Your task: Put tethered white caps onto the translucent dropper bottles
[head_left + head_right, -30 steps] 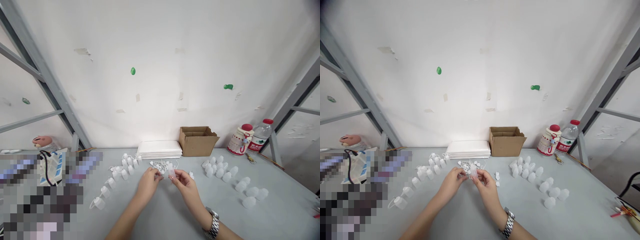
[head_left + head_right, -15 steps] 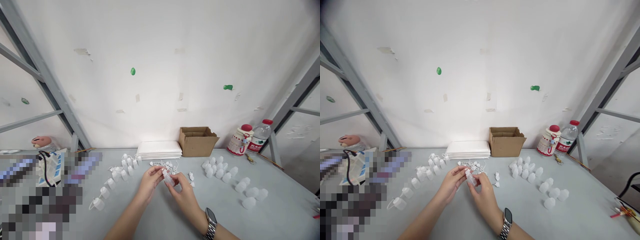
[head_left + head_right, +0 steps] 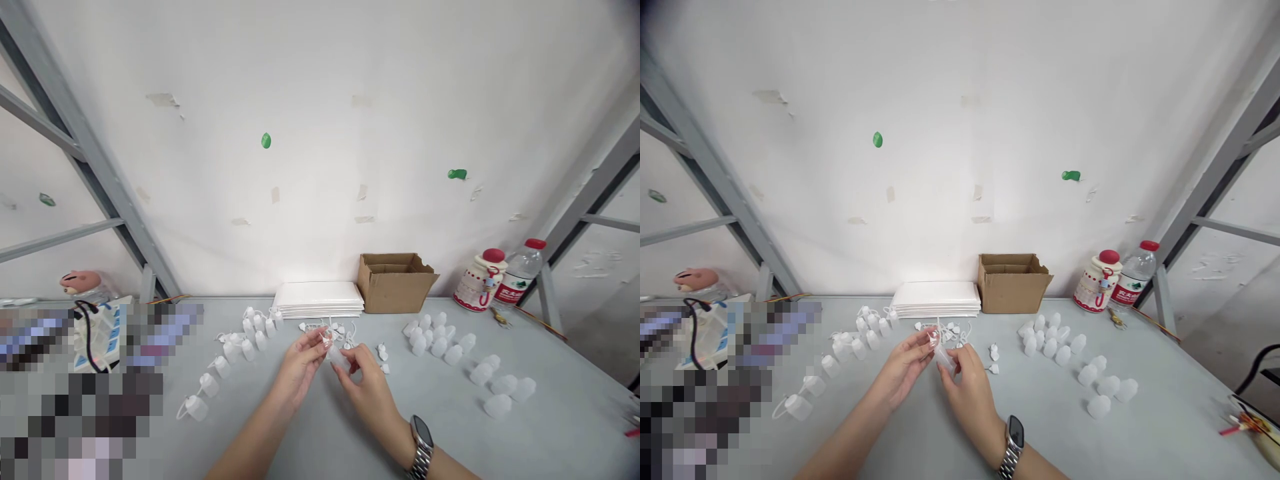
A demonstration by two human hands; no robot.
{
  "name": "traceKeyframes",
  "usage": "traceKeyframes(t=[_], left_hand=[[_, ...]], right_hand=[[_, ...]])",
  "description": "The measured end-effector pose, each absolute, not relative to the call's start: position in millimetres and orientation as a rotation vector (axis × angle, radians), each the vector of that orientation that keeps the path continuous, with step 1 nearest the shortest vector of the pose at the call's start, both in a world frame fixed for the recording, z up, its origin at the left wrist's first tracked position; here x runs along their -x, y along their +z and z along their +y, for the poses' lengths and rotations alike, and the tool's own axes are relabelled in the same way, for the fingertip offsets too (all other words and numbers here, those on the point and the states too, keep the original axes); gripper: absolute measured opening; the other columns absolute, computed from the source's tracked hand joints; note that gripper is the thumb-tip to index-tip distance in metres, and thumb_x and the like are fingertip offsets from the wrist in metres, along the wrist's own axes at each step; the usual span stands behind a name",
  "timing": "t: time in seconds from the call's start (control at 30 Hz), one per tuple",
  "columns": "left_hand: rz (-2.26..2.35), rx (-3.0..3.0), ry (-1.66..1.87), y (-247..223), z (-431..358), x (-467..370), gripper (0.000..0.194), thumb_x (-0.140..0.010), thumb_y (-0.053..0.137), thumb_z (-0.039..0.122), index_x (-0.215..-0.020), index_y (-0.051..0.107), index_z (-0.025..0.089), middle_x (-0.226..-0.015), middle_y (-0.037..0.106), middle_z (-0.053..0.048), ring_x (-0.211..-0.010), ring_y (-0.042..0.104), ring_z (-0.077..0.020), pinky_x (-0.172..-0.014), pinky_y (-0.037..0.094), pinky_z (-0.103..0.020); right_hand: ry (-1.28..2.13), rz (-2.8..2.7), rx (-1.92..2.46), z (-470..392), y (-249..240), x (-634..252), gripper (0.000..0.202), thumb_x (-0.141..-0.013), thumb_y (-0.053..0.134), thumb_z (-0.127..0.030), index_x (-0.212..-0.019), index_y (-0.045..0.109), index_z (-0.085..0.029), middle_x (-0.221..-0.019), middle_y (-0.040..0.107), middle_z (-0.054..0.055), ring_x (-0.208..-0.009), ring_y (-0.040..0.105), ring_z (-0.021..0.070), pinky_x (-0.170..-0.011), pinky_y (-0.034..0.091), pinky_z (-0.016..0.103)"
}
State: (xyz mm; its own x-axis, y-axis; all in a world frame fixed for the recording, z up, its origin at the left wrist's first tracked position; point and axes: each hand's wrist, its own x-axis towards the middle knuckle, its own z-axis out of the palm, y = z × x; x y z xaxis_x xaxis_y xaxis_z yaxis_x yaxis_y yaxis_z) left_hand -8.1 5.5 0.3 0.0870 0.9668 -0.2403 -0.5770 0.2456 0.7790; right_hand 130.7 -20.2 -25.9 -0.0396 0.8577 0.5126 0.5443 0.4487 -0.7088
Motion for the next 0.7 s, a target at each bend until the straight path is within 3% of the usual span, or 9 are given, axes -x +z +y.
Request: traceKeyframes(t=[0.1,0.27,0.33,0.53,0.7], left_hand=[[0.833,-0.608,1.185,0,5,9,0.021,-0.058,0.076,0.019,-0.078,0.068,0.014,-0.088,0.069,-0.007,-0.087,0.061,-0.0178,-0.086,0.042,-0.031],[0.899,-0.736,1.179,0,4,10,0.024,-0.061,0.075,0.029,-0.080,0.070,0.016,-0.092,0.070,-0.008,-0.092,0.060,-0.0197,-0.089,0.039,-0.033],[0.940,-0.862,1.196,3,4,11,0.023,-0.063,0.073,0.031,-0.081,0.071,0.016,-0.092,0.070,-0.008,-0.095,0.059,-0.0209,-0.091,0.038,-0.033],[1.022,-1.087,1.247,7,6,13,0.019,-0.065,0.070,0.033,-0.077,0.072,0.018,-0.089,0.071,-0.006,-0.090,0.060,-0.0232,-0.084,0.042,-0.034],[1.074,-1.116,1.268,3,6,14,0.018,-0.066,0.070,0.032,-0.078,0.071,0.018,-0.089,0.072,-0.006,-0.093,0.060,-0.0235,-0.085,0.041,-0.033]], right_hand=[[0.352,-1.729,1.207,-21,-27,-132,0.008,-0.081,0.054,-0.023,-0.087,0.058,-0.020,-0.072,0.054,0.003,-0.065,0.052,0.0175,-0.060,0.045,0.030],[0.424,-1.692,1.188,-22,-23,-134,0.014,-0.081,0.054,-0.027,-0.090,0.061,-0.018,-0.074,0.055,0.004,-0.068,0.052,0.0189,-0.065,0.044,0.033],[0.608,-1.603,1.164,-20,-19,-134,0.016,-0.079,0.057,-0.031,-0.087,0.063,-0.019,-0.073,0.055,0.004,-0.067,0.051,0.0185,-0.065,0.043,0.033],[1.587,-1.085,0.908,-11,-10,-134,0.033,-0.075,0.059,-0.048,-0.065,0.061,-0.017,-0.055,0.054,-0.001,-0.050,0.047,0.0125,-0.054,0.039,0.027],[1.694,-0.906,0.864,-10,-10,-135,0.033,-0.069,0.068,-0.044,-0.084,0.062,-0.015,-0.058,0.059,-0.001,-0.052,0.051,0.0111,-0.057,0.040,0.025]])
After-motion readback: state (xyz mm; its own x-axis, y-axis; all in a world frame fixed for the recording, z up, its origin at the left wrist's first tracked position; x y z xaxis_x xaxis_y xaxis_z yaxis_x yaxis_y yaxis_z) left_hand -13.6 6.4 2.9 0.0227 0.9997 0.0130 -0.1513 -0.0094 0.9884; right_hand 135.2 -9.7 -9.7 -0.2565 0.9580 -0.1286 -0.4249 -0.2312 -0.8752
